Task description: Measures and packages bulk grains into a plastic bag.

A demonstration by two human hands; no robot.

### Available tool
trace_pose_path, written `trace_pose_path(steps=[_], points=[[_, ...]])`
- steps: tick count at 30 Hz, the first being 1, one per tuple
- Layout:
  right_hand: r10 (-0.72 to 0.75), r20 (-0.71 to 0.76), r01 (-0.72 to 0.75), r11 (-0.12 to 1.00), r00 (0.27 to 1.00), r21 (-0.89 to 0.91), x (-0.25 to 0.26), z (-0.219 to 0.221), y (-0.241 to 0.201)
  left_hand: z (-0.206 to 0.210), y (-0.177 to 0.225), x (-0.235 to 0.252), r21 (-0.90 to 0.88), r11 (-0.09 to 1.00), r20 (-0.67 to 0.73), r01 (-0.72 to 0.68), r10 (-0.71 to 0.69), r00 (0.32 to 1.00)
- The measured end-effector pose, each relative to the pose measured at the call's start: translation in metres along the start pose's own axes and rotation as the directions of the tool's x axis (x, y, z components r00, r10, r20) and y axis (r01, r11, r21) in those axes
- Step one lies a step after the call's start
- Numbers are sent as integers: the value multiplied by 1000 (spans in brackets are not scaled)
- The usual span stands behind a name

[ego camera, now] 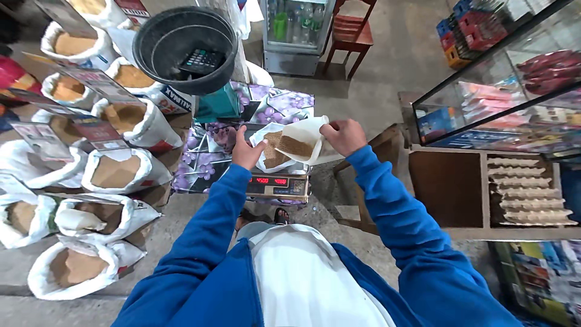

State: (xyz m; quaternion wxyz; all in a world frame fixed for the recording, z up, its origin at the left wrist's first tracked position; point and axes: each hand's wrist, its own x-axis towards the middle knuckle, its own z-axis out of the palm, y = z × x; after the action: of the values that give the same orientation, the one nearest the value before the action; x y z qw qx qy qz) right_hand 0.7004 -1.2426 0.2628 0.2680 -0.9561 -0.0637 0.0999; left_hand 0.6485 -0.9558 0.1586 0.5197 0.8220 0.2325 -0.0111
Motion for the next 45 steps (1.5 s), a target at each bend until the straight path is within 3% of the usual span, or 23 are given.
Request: trace_pose_path(steps=[42,45], points=[[-22,-40,22,1000,999,-2,-14,-1,-10,-11,2,-2,16,1000,24,-3,3,1000],[3,-3,-3,996,1000,-87,-17,-4,-18,-12,1,-2,16,1000,21,-6,6,1000]])
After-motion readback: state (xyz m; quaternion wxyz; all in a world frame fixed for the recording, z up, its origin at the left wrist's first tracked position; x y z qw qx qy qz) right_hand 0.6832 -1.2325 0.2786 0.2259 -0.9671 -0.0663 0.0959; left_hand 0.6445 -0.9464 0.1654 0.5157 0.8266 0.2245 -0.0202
